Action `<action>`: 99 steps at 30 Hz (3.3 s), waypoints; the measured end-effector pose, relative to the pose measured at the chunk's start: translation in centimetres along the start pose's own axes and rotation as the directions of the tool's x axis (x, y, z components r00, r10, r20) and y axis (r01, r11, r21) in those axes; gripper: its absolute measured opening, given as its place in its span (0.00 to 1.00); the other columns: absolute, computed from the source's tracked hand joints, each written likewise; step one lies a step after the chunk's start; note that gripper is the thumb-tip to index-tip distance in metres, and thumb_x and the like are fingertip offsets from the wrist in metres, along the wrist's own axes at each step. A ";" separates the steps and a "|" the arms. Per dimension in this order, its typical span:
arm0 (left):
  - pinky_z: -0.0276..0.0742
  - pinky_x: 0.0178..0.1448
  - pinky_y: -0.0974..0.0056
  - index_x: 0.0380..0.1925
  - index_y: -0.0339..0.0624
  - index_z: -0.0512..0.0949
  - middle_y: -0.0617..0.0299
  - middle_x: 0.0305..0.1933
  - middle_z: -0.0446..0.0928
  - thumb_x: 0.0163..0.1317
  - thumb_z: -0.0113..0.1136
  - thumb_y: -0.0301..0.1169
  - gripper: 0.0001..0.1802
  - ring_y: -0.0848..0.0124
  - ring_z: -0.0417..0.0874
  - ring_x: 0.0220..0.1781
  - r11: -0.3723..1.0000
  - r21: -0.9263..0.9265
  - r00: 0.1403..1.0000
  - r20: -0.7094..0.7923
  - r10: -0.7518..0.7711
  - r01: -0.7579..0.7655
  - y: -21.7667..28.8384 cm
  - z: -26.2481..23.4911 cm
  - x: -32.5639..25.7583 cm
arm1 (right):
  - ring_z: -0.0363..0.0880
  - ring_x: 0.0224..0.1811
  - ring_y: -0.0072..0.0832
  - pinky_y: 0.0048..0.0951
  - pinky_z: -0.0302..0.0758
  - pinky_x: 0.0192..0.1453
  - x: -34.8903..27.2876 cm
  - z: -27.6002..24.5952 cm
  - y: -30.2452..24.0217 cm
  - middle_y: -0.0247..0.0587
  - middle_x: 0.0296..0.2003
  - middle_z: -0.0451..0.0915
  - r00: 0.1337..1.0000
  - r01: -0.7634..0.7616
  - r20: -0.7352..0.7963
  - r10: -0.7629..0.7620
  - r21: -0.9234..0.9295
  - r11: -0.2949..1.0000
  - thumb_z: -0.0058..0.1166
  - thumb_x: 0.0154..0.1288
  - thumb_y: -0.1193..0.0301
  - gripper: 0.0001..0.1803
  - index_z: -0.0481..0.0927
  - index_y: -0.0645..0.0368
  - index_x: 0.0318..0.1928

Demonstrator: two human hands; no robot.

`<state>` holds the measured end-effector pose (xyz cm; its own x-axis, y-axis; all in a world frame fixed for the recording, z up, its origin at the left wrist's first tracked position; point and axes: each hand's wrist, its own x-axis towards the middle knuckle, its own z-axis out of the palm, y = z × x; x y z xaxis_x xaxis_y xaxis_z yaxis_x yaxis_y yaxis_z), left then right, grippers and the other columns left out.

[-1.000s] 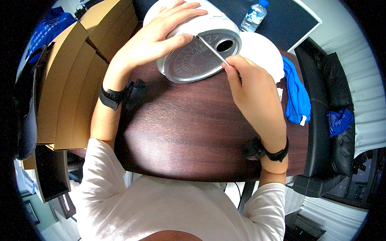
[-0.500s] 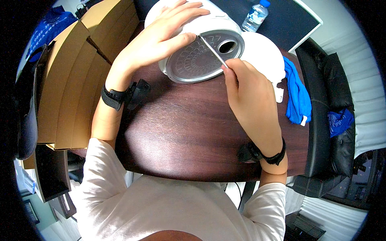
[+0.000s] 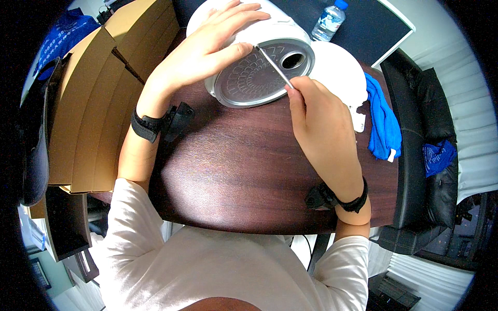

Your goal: The person uses a screwdriver to remove screws from a white rice cooker, detaches the lid, and then removes the bottom cover to expose the internal wiring and components.

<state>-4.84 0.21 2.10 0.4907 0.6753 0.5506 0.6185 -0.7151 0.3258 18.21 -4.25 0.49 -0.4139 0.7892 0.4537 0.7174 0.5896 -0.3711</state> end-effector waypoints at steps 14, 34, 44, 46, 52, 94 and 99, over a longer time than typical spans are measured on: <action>0.38 0.73 0.39 0.62 0.38 0.62 0.33 0.68 0.54 0.59 0.47 0.43 0.33 0.36 0.47 0.72 0.999 0.021 1.000 -0.005 -0.026 0.026 0.2 0.3 0.1 | 0.79 0.25 0.39 0.35 0.74 0.28 -0.8 2.1 0.4 0.43 0.28 0.78 0.969 0.106 -0.202 -0.143 -0.185 0.977 0.50 0.66 0.71 0.06 0.76 0.57 0.41; 0.31 0.68 0.28 0.31 0.59 0.86 0.70 0.63 0.70 0.57 0.61 0.42 0.07 0.61 0.57 0.73 0.995 0.027 0.984 -0.152 0.094 -0.091 -0.9 2.5 0.2 | 0.76 0.23 0.19 0.19 0.72 0.28 0.7 0.8 2.1 0.35 0.25 0.78 0.932 -0.316 0.323 0.161 0.514 0.797 0.50 0.68 0.70 0.11 0.78 0.63 0.45; 0.34 0.69 0.30 0.33 0.57 0.85 0.68 0.62 0.71 0.57 0.61 0.41 0.08 0.63 0.60 0.71 0.991 0.082 0.975 -0.185 0.120 -0.106 -0.9 2.6 0.3 | 0.71 0.16 0.20 0.23 0.69 0.17 -5.5 0.0 8.0 0.33 0.24 0.72 0.640 -0.764 0.769 0.001 0.636 0.111 0.25 0.75 0.50 0.30 0.71 0.64 0.48; 0.35 0.69 0.30 0.31 0.57 0.86 0.68 0.62 0.71 0.58 0.61 0.41 0.07 0.62 0.60 0.71 0.993 0.077 0.979 -0.175 0.102 -0.089 -0.5 2.5 0.4 | 0.65 0.13 0.18 0.22 0.65 0.15 -6.6 0.0 8.5 0.30 0.21 0.68 0.643 -0.762 0.765 -0.038 0.635 -0.129 0.26 0.75 0.50 0.29 0.71 0.64 0.48; 0.40 0.68 0.28 0.55 0.61 0.75 0.66 0.64 0.69 0.49 0.67 0.49 0.30 0.56 0.58 0.72 0.988 0.132 0.975 -0.200 0.099 -0.073 -1.1 3.0 0.5 | 0.54 0.12 0.14 0.20 0.59 0.15 -7.1 0.2 6.2 0.26 0.18 0.60 0.722 -0.676 0.661 0.204 0.737 0.007 0.30 0.74 0.49 0.28 0.71 0.64 0.45; 0.44 0.67 0.29 0.61 0.53 0.68 0.61 0.64 0.68 0.50 0.64 0.52 0.38 0.57 0.60 0.71 0.946 0.325 0.961 -0.255 0.108 -0.020 -0.3 4.1 0.5 | 0.54 0.09 0.14 0.18 0.48 0.12 -5.0 -0.9 4.8 0.28 0.13 0.64 0.674 -0.734 0.720 0.165 0.678 0.038 0.33 0.73 0.48 0.26 0.72 0.58 0.35; 0.44 0.67 0.28 0.62 0.52 0.66 0.59 0.66 0.66 0.55 0.57 0.38 0.32 0.56 0.59 0.72 0.956 0.287 0.967 -0.222 0.123 -0.056 -0.5 3.6 0.3 | 0.53 0.09 0.12 0.17 0.47 0.12 -5.4 0.0 4.2 0.30 0.18 0.67 0.632 -0.737 0.766 0.119 0.641 -0.212 0.32 0.73 0.49 0.25 0.71 0.58 0.40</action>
<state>-2.81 1.45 -0.69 0.4146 0.5249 0.7434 0.7399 -0.6700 0.0605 23.46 -6.02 -3.54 -0.6051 0.7006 -0.3781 -0.2063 -0.5967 -0.7755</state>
